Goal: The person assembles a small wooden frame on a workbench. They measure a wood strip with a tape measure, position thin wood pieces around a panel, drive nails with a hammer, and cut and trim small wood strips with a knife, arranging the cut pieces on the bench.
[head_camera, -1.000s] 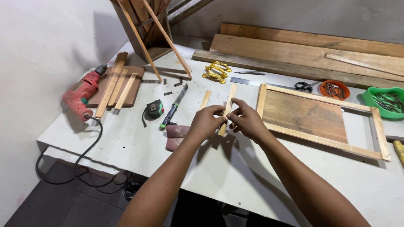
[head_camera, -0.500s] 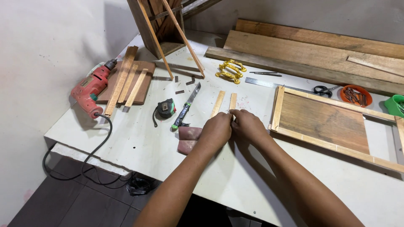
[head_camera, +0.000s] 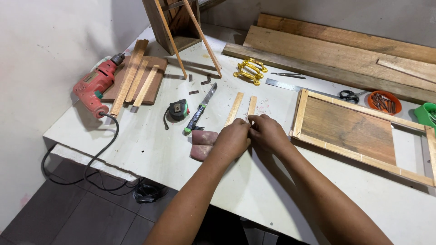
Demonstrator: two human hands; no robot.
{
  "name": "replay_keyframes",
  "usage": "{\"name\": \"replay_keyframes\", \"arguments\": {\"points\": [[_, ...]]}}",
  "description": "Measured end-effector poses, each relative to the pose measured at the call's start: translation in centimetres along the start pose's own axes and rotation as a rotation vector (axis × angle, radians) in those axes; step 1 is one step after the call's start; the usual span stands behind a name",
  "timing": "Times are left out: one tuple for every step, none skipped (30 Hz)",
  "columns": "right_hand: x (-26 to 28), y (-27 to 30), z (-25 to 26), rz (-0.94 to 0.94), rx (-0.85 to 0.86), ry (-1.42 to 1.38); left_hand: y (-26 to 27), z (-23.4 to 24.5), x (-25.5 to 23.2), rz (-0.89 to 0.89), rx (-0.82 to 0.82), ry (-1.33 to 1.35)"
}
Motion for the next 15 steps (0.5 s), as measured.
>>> {"name": "replay_keyframes", "arguments": {"points": [[0.1, 0.1, 0.0, 0.000, 0.004, -0.001, 0.0, -0.2, 0.2, 0.003, 0.002, 0.001], [0.2, 0.1, 0.0, -0.002, 0.003, 0.021, 0.0, -0.3, 0.2, 0.000, -0.014, 0.017], [0.2, 0.2, 0.1, -0.005, 0.000, 0.042, -0.1, -0.4, 0.3, -0.005, -0.031, 0.031], [0.2, 0.2, 0.1, -0.005, 0.001, 0.041, 0.1, -0.3, 0.1, -0.004, -0.029, 0.031], [0.1, 0.2, 0.1, -0.013, 0.001, 0.022, 0.1, -0.2, 0.0, 0.008, -0.010, 0.023], [0.1, 0.2, 0.1, -0.021, 0.000, 0.004, 0.2, 0.0, -0.1, 0.020, 0.009, 0.016], [0.2, 0.2, 0.2, -0.017, 0.001, 0.001, 0.2, -0.1, -0.2, 0.023, 0.007, 0.013], [0.2, 0.2, 0.3, -0.033, 0.006, 0.013, 0.2, -0.1, -0.3, 0.023, 0.010, 0.012], [0.3, 0.2, 0.2, -0.048, 0.012, 0.023, 0.3, 0.0, -0.3, 0.024, 0.014, 0.010], [0.3, 0.2, 0.1, -0.043, 0.013, 0.020, 0.4, 0.2, -0.4, 0.028, 0.012, 0.005], [0.3, 0.2, 0.1, -0.053, 0.008, 0.022, 0.6, 0.4, -0.5, 0.035, 0.026, 0.004], [0.1, 0.2, 0.1, -0.063, 0.003, 0.024, 0.7, 0.5, -0.7, 0.041, 0.040, 0.004], [-0.2, 0.1, 0.0, -0.062, 0.003, 0.021, 0.7, 0.4, -0.6, 0.042, 0.041, 0.001], [-0.5, 0.0, 0.0, -0.041, -0.006, 0.012, 0.7, 0.4, -0.6, 0.014, 0.017, -0.006], [-0.8, -0.1, -0.1, -0.020, -0.013, 0.002, 0.8, 0.3, -0.5, -0.012, -0.006, -0.013]]}}
Point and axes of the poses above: each hand's wrist, its own y-axis away from the middle knuckle, its own z-axis out of the back of the hand, x = y × z, the point moved 4 cm from there along -y, towards the middle knuckle, and after that the axes turned 15 degrees about -y, right-handed, at the moved point
